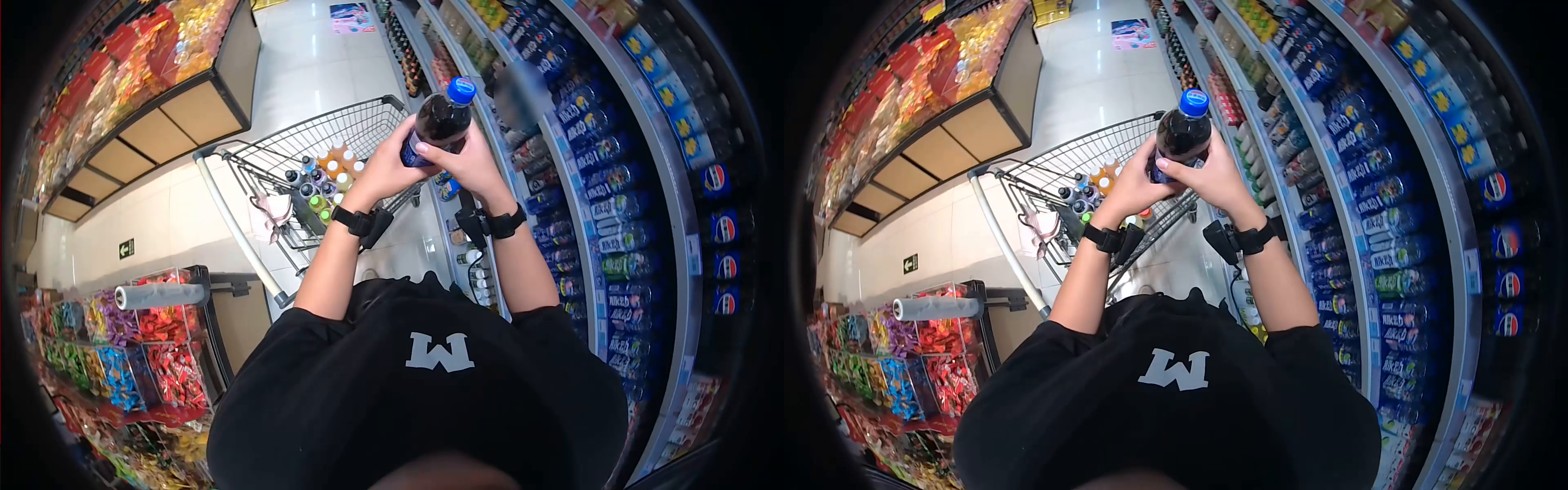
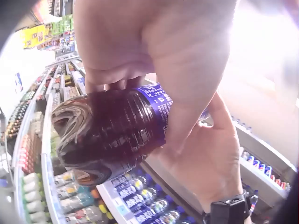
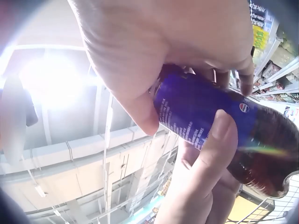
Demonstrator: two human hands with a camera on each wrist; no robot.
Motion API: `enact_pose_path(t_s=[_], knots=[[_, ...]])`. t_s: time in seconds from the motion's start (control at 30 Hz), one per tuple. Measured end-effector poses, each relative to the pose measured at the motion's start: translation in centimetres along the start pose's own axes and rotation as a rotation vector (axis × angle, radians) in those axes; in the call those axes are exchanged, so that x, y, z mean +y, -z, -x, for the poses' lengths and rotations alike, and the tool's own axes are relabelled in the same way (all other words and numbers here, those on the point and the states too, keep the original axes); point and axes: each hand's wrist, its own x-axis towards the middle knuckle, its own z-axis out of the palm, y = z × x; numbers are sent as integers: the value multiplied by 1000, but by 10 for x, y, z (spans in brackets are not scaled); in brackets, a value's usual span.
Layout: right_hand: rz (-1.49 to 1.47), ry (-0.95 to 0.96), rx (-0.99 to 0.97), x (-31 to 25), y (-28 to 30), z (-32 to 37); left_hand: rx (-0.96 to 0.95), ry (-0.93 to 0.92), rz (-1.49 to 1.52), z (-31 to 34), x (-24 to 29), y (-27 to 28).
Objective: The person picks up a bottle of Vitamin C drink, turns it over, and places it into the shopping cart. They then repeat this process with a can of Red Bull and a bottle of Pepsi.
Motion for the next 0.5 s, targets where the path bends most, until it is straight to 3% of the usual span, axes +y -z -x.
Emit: enact_pose_path(t_s=[0.3, 0.4, 0.5], knots=[[259, 35, -205, 39, -46, -62, 228, 169, -251, 13, -91, 51], [350, 140, -253, 76, -48, -87, 296, 121, -256, 7, -123, 53], [292, 54, -357, 115, -39, -108, 320, 225, -327, 4, -165, 46]])
